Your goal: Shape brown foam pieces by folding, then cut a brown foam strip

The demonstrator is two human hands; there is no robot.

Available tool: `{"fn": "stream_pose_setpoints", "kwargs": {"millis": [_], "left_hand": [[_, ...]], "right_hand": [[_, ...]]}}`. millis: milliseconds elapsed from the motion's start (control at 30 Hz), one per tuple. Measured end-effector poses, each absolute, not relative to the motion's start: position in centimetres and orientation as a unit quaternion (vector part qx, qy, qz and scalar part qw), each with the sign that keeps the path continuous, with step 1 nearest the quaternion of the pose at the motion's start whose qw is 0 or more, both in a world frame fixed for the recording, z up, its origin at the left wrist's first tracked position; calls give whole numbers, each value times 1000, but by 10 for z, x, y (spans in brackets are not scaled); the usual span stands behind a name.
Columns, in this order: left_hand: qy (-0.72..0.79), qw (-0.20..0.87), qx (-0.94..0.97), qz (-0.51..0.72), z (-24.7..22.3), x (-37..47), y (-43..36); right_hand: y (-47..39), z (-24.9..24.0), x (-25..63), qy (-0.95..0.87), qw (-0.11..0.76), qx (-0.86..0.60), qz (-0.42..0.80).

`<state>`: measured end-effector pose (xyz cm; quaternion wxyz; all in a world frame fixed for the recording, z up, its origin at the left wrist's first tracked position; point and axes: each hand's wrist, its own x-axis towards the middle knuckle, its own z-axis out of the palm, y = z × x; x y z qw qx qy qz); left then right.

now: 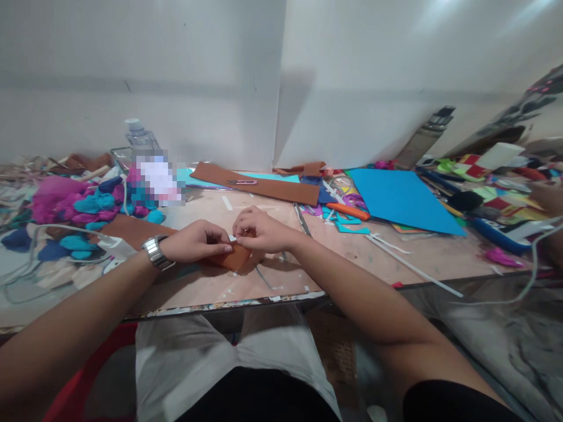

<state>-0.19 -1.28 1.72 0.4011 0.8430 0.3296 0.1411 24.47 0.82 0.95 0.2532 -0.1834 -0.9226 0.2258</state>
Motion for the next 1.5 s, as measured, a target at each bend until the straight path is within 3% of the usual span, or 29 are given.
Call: {"fn": "stream_pose_setpoints", "kwargs": {"millis": [1500], "left_hand": [[344, 423, 824, 156, 13, 0, -15]], "right_hand": [[0, 6, 243, -920, 310, -224, 82]]}}
